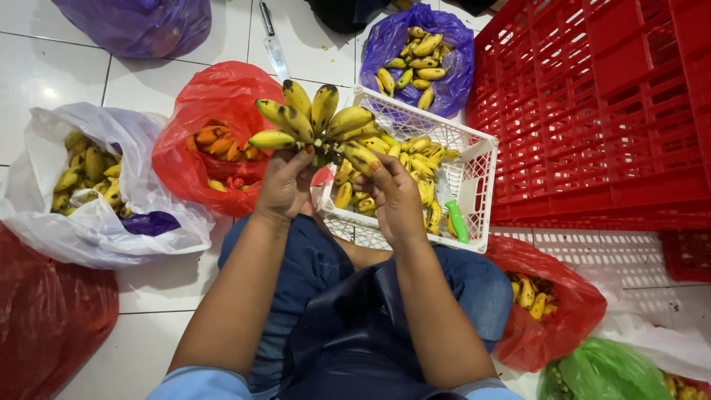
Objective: Sorting bunches of bananas from a central crate into different colored plastic bags on the floor.
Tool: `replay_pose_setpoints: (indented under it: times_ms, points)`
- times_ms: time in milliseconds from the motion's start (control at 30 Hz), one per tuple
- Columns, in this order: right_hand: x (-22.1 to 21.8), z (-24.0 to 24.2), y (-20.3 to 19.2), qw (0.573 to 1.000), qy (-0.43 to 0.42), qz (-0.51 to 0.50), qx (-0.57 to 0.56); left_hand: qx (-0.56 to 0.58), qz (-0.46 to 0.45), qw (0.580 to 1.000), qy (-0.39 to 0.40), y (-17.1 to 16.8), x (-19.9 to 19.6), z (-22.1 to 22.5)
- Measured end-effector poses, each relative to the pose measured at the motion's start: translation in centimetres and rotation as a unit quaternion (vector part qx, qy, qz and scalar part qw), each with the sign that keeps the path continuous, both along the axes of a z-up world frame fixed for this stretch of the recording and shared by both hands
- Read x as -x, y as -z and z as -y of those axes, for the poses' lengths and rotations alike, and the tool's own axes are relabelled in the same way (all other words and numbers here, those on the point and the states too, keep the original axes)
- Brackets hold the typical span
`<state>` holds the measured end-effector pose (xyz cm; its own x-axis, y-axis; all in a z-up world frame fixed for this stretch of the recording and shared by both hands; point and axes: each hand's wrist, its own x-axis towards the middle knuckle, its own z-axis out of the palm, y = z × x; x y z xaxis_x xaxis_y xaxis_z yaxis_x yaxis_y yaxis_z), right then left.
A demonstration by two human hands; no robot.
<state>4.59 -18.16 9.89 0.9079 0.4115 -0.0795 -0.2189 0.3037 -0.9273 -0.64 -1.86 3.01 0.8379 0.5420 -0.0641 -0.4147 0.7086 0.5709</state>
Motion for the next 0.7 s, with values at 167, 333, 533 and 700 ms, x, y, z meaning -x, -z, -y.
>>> replay_pose_setpoints:
  times_ms: [167, 333, 533, 700]
  points:
    - [-0.6, 0.8, 0.4, 1.0, -0.013, -0.02, 0.017, 0.013, -0.001, 1.0, 0.004, 2.2, -0.4, -0.7]
    - [-1.1, 1.7, -1.8, 0.99, -0.007, 0.087, 0.115, -0.088, -0.036, 0.995, -0.007, 2.3, -0.8, -1.0]
    - [-3.2, 4.5, -4.3, 0.874, 0.036, 0.324, 0.361, -0.132, -0.092, 0.986, -0.047, 3.7, -1.5, -2.2]
    - [-6.7, 8.4, 0.0, 0.782, -0.012, 0.226, 0.58, 0.018, -0.086, 0.994, -0.061, 0.2, -1.0, -2.0]
